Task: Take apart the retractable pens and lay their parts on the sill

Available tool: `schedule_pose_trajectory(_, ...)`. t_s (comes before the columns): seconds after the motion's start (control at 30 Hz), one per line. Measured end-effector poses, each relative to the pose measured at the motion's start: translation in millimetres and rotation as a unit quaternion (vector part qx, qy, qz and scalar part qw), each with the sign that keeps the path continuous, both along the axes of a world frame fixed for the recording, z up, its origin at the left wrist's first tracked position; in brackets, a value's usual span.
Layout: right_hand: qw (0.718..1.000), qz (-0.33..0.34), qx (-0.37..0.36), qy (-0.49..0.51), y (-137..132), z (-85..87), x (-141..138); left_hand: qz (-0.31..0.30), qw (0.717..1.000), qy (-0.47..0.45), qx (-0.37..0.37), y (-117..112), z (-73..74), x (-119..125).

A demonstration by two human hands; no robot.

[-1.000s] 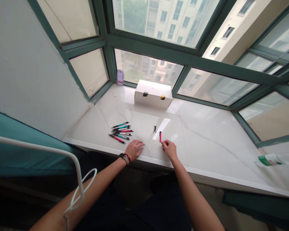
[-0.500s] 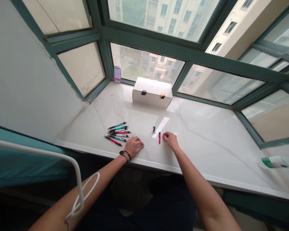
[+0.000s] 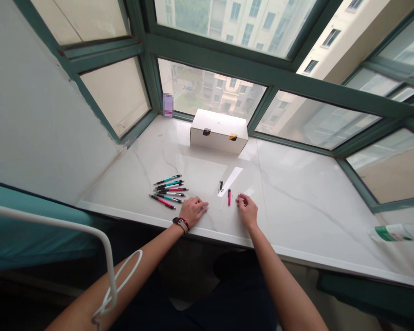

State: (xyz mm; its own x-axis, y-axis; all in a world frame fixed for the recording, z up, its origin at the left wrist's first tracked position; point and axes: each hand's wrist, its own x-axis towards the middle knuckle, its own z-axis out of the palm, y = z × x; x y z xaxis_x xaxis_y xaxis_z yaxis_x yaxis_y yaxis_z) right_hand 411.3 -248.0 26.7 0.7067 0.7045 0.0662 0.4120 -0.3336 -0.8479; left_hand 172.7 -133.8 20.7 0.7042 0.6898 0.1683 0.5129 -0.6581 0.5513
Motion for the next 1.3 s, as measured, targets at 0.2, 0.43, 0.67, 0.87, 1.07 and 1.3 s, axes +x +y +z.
schedule_pose_trajectory(0.2,0.993,0.002,0.025,-0.114,-19,-5.0,-29,-0.01,1.0,0.026,-0.012,10,-0.9,17)
schedule_pose_trajectory(0.43,0.985,0.025,0.017,-0.172,-16,-9.5,-33,0.017,0.999,0.022,-0.022,8,2.4,48)
schedule_pose_trajectory(0.67,0.973,0.061,-0.008,-0.224,-15,-9.7,-34,0.035,0.998,0.012,-0.051,5,1.9,86)
schedule_pose_trajectory(0.87,0.953,0.084,-0.073,-0.283,-12,-10.2,-34,0.023,0.993,-0.051,-0.102,16,3.0,103)
schedule_pose_trajectory(1.07,0.938,0.112,-0.119,-0.305,-10,-11.4,-35,0.045,0.967,-0.16,-0.196,21,13.5,56)
schedule_pose_trajectory(1.3,0.931,0.13,-0.13,-0.316,-11,-13.8,-35,0.072,0.976,-0.151,-0.138,6,24.1,-60)
